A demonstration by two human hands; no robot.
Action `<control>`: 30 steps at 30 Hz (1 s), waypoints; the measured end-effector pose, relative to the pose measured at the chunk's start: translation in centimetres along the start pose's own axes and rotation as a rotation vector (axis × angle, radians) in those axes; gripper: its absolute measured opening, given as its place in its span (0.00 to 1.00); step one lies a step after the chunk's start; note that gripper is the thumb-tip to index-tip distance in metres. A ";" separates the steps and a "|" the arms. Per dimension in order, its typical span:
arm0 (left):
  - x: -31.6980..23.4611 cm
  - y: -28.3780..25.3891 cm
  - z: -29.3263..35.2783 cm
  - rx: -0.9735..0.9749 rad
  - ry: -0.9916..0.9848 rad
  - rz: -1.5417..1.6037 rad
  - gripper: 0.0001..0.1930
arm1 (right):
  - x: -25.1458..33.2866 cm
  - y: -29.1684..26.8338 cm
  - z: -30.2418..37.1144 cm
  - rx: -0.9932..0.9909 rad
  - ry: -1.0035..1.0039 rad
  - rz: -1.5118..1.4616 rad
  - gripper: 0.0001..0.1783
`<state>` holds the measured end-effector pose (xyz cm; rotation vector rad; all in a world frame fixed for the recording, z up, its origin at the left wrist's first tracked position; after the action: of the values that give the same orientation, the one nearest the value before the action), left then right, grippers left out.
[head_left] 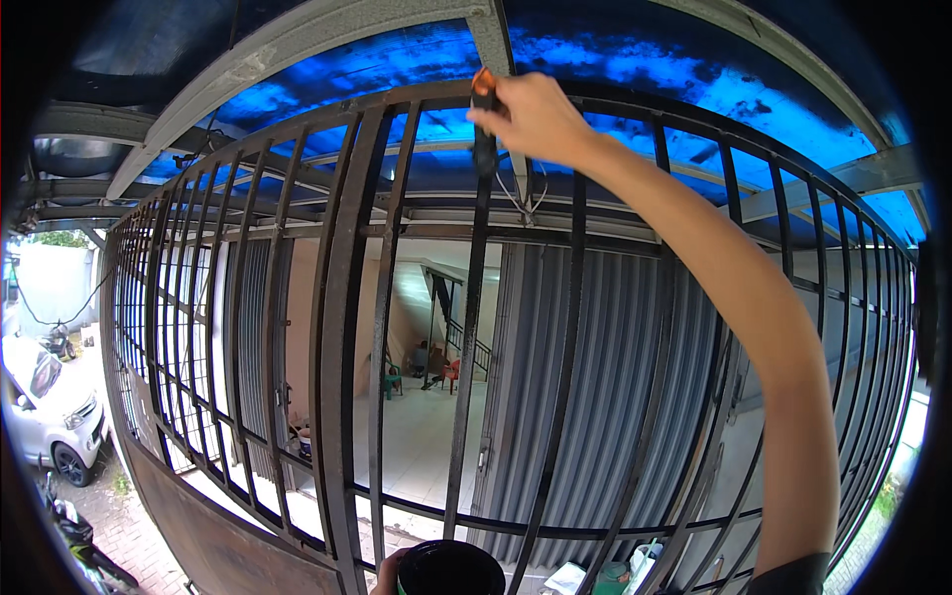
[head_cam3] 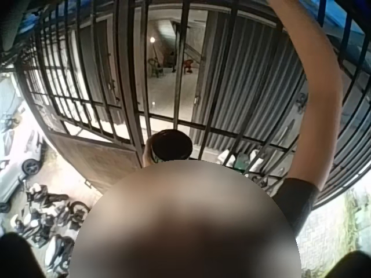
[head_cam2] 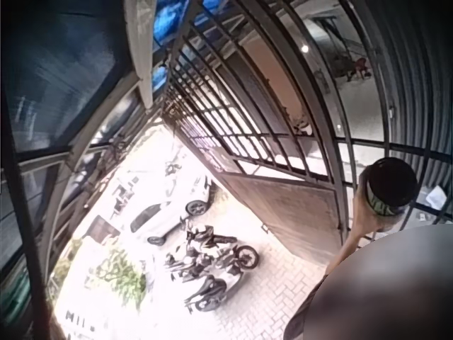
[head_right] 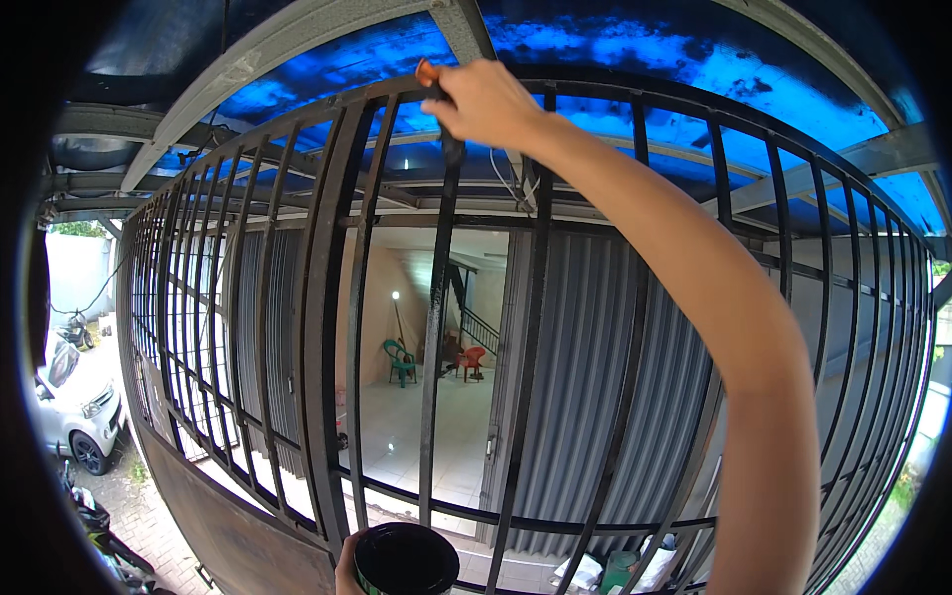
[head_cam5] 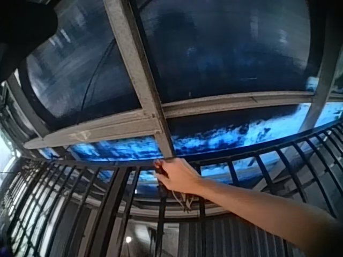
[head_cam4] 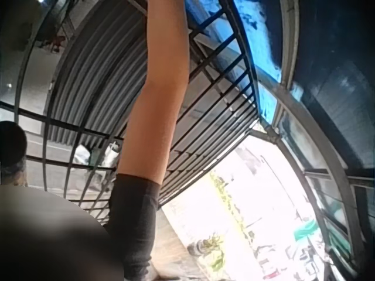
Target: The person paints a metal gate with a paint brush, applying paint from a paint can.
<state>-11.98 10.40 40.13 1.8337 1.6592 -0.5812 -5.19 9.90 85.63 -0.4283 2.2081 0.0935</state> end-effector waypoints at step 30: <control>1.4 -0.1 -0.1 0.008 -0.079 -0.053 0.49 | -0.5 0.3 -2.5 -0.225 -0.186 0.180 0.13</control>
<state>-11.89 11.54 39.23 1.7537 1.6601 -0.6747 -6.88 9.79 87.52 -0.3286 2.0544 0.4644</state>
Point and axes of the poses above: each hand's wrist, its own z-axis away from the middle knuckle, its own y-axis out of the palm, x = y × z, the point moved 10 cm from there along -z, towards the middle knuckle, and after that the axes turned 2 degrees about -x, right-handed, at the moved point
